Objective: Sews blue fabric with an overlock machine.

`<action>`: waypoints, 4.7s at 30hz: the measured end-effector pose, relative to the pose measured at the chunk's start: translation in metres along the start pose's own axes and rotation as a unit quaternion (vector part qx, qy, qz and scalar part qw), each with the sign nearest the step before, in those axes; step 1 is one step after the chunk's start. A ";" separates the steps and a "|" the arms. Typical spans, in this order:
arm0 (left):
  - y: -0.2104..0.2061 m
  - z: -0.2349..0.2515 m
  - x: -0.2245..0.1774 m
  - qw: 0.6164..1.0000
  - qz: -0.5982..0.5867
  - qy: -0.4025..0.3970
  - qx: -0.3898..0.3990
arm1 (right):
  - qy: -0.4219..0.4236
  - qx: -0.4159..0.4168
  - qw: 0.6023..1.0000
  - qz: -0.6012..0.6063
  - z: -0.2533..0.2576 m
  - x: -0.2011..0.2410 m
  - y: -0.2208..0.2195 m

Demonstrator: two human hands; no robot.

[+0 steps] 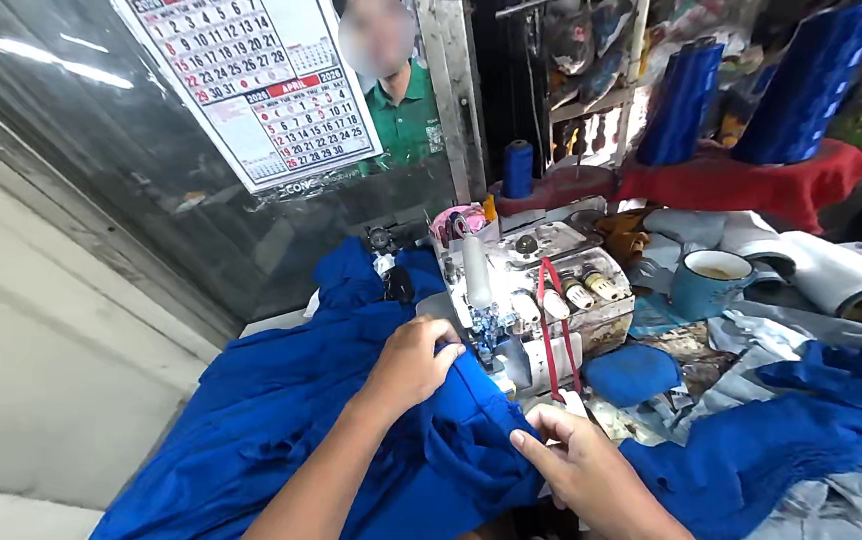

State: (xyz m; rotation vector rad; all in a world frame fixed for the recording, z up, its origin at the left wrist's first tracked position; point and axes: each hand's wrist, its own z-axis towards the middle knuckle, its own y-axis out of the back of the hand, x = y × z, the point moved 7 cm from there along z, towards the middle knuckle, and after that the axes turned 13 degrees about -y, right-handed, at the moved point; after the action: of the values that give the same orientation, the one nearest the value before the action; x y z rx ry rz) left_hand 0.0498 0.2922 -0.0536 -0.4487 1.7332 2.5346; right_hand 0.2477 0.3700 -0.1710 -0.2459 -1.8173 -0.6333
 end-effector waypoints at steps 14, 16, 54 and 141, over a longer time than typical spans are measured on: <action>0.024 0.005 0.003 0.973 0.227 -0.008 -0.030 | -0.011 0.044 0.981 0.189 -0.005 0.008 0.002; 0.037 -0.028 -0.023 0.982 0.148 -0.043 -0.105 | -0.016 0.054 0.979 0.197 -0.004 0.005 0.000; -0.060 -0.108 -0.087 0.883 -0.419 0.160 -0.136 | -0.017 0.113 0.974 0.194 -0.022 -0.001 0.011; 0.099 -0.123 -0.118 0.920 0.163 -0.234 0.269 | 0.191 -0.027 0.976 0.098 -0.133 0.034 0.007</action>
State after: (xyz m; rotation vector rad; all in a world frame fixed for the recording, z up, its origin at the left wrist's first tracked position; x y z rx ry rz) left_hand 0.1703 0.1573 0.0257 0.4692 2.2861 1.9365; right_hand 0.3486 0.2998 -0.1087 -0.3128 -1.3896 -0.5483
